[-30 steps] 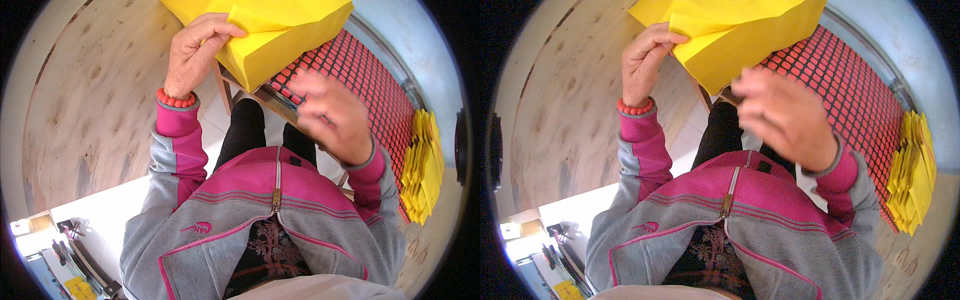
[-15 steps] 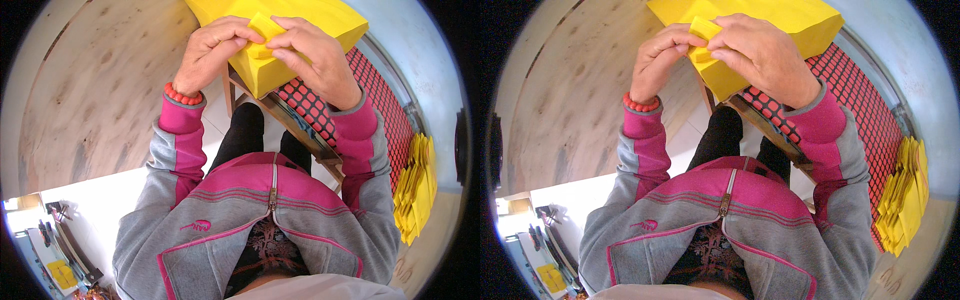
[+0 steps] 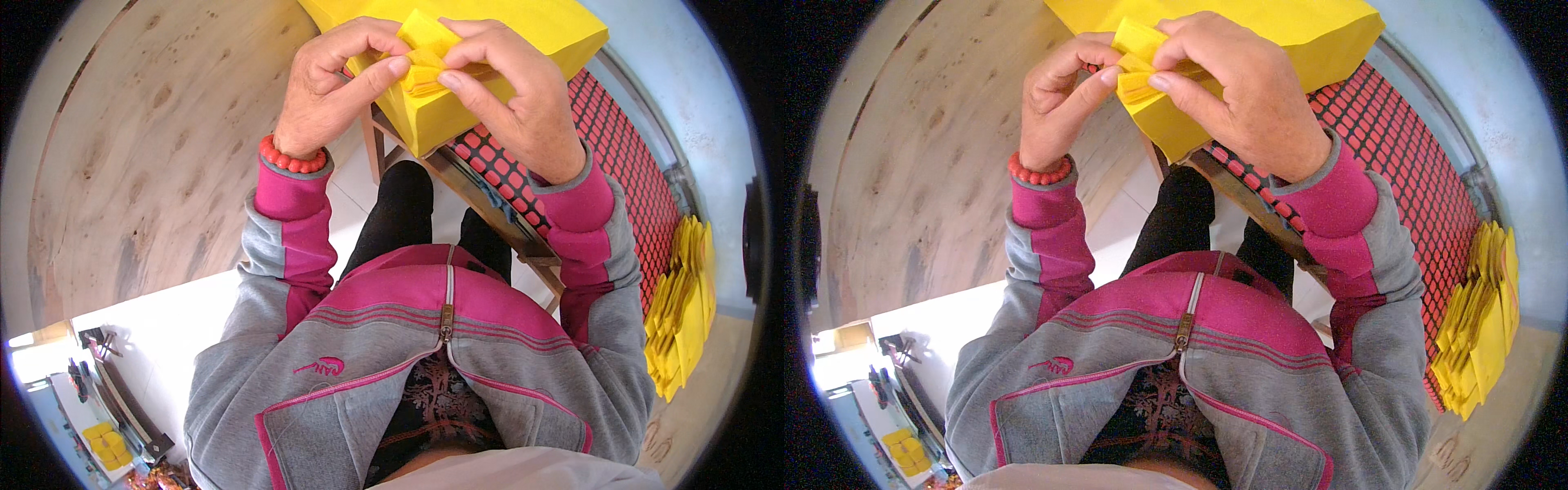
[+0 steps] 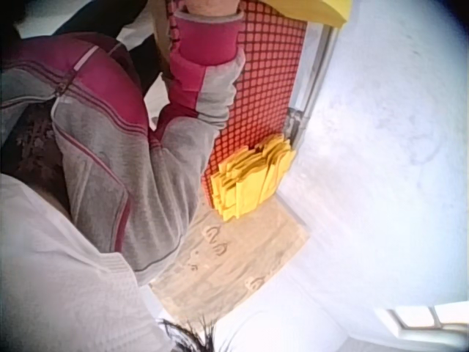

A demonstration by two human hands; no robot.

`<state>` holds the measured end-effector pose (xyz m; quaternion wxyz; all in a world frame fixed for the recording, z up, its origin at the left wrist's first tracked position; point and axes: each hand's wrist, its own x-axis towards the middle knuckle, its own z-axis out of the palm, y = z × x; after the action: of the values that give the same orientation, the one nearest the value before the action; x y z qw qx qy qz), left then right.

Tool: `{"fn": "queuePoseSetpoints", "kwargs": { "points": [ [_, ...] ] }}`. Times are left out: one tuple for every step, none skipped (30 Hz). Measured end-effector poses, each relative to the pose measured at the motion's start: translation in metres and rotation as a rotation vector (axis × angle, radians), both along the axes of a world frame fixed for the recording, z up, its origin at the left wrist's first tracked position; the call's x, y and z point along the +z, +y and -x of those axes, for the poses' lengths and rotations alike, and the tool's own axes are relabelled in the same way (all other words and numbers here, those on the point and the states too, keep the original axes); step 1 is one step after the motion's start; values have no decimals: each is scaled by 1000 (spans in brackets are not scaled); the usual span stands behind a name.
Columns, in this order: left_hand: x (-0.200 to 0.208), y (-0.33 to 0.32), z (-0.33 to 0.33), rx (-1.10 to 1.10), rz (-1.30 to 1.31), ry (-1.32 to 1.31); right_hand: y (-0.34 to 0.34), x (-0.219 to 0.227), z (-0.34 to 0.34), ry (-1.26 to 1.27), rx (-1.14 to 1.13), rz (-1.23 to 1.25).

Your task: The person folds yellow paper sheets by hand on a patterned table, repeatedly folding and pressing the creases. They stack the folded sheets to the side and continue folding additional sheets from a nearby pile.

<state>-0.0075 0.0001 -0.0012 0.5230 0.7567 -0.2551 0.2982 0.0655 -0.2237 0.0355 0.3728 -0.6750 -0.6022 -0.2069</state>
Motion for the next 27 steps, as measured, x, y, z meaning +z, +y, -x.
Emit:
{"fn": "queuePoseSetpoints", "kwargs": {
  "points": [
    [0, -2, 0, 7, 20, -3, 0, 1, 1, 23, 2, -16],
    [-1, -3, 0, 26, 44, 9, 0, 2, 3, 39, -5, -30],
    [-3, -5, 0, 44, 74, 18, 0, 4, 5, 54, -11, -44],
    [-5, -6, 0, 62, 105, 27, 0, 6, 6, 70, -18, -57],
    [-6, -6, 0, 72, 98, 27, 1, 7, 7, 41, 4, -89],
    [-8, -6, -1, 82, 92, 27, 3, 8, 7, 13, 25, -120],
    [-10, -5, -2, 92, 85, 27, 3, 9, 8, -9, 25, -109],
    [-12, -4, -3, 84, 118, 14, 3, 10, 8, -32, 25, -98],
    [-13, -3, -5, 75, 152, 1, 2, 11, 8, -48, 3, -43],
    [-15, -3, -6, 67, 185, -12, 2, 11, 8, -63, -19, 12],
    [-16, -3, -7, 70, 199, -22, 2, 11, 7, -62, -13, 7],
    [-17, -4, -7, 73, 212, -32, 2, 11, 7, -61, -8, 2],
    [-17, -4, -8, 75, 225, -42, 2, 10, 6, -60, -2, -2],
    [-16, -5, -7, 58, 212, -35, 2, 9, 6, -56, -4, -5],
    [-15, -5, -6, 41, 199, -29, 2, 8, 6, -53, -6, -7],
    [-13, -5, -4, 25, 185, -23, 3, 7, 6, -49, -8, -10],
    [-11, -5, -3, 5, 170, -19, 3, 6, 6, -20, -2, -18],
    [-8, -3, -2, -15, 154, -15, 4, 5, 6, 9, 3, -27],
    [-6, -2, -1, -34, 145, -14, 5, 5, 6, 38, 8, -36],
    [-4, -1, 0, -44, 123, -20, 5, 4, 6, 45, 15, -48],
    [-3, 0, 0, -53, 108, -28, 6, 4, 6, 53, 22, -60],
    [-2, 0, 0, -68, 102, -33, 6, 3, 6, 60, 29, -72],
    [-2, 0, 0, -46, 58, -50, 6, 3, 6, 55, 21, -67],
    [-3, 0, 0, -29, 24, -65, 5, 3, 6, 48, 13, -61],
    [-3, 0, -1, -14, -9, -78, 5, 3, 6, 42, 5, -56],
    [-3, 0, -1, -7, -12, -73, 5, 3, 6, 40, 3, -49],
    [-4, -1, -1, -1, -13, -66, 5, 3, 6, 38, 0, -42]
  ]
}}
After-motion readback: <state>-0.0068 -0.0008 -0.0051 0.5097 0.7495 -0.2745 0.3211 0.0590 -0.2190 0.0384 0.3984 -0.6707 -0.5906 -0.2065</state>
